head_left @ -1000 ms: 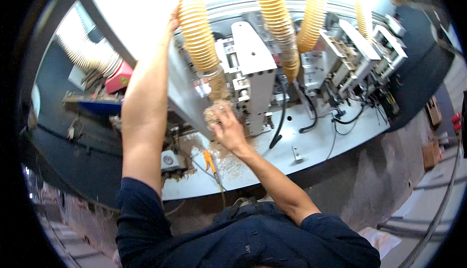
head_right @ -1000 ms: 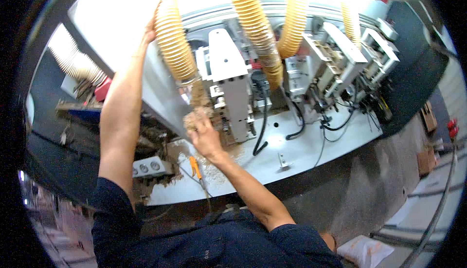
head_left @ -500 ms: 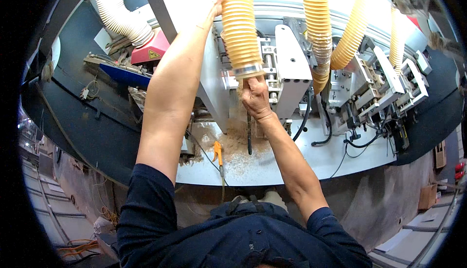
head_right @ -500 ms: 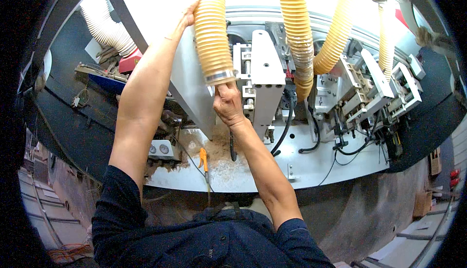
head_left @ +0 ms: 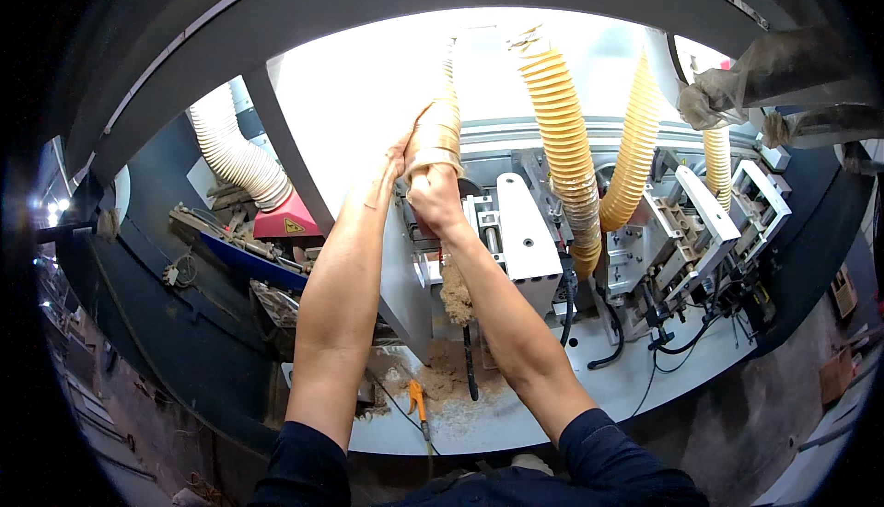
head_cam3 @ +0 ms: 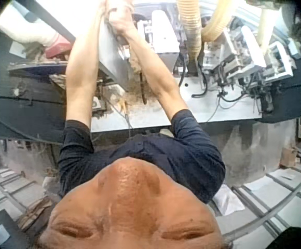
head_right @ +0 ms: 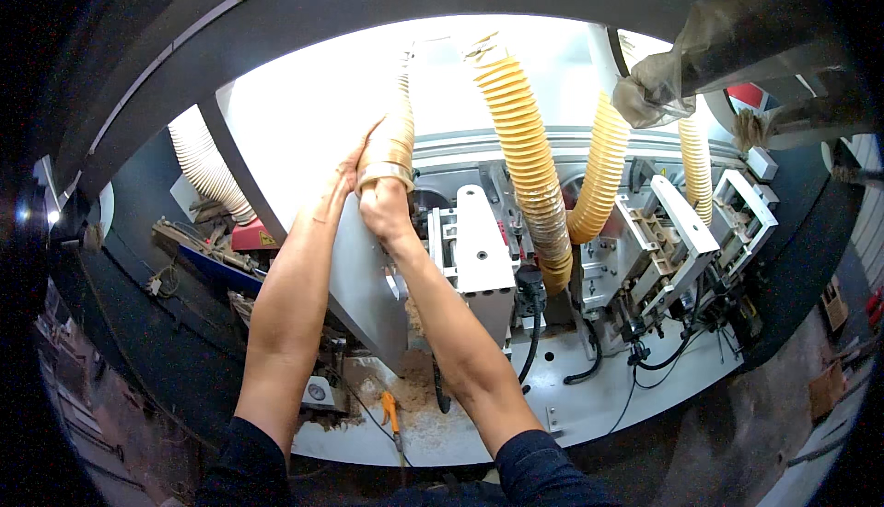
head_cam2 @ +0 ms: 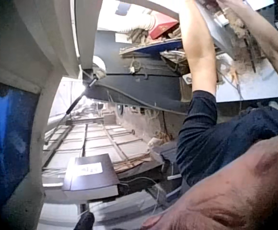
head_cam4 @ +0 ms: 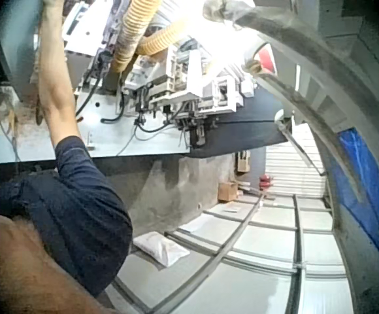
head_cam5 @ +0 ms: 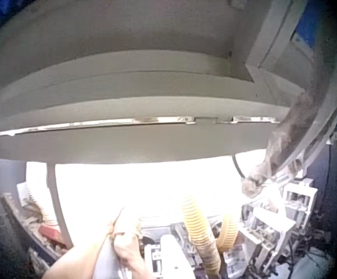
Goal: The person detaches and clears several large sawdust extraction hoses from a woodworking machine, manually shaking out debris and using a handheld blower to clean the interior components.
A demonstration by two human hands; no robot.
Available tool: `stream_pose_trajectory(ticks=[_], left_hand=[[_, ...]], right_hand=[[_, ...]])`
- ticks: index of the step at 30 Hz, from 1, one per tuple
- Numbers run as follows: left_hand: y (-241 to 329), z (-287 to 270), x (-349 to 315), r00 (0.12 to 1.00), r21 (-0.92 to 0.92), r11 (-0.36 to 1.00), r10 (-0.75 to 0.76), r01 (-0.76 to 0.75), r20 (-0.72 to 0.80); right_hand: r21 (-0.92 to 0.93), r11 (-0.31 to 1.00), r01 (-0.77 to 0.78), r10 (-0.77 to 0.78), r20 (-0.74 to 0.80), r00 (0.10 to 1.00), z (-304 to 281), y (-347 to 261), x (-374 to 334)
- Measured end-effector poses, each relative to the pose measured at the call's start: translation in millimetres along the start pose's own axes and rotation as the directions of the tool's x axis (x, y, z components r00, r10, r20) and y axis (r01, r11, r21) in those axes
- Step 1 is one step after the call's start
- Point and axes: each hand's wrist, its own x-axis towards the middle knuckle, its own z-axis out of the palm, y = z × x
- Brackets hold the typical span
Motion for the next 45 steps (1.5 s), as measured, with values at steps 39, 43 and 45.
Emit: stream_pose_trajectory(ticks=[39,43,45], left_hand=[[1,40,48,0.998,0.036,0.998,0.057,-0.057,-0.026],[2,31,48,1.0,0.013,1.0,0.007,-0.007,-0.009],[-4,24,59,0.999,-0.034,0.998,0.047,-0.046,0.021]], right_hand=[[0.138,0.99,-0.026,-0.002,0.197,0.98,-33,6,116],[0.201,0.967,-0.157,0.113,0.215,0.97,-33,7,115],[0.37,0.912,-0.178,0.087,0.25,0.964,-33,10,112]])
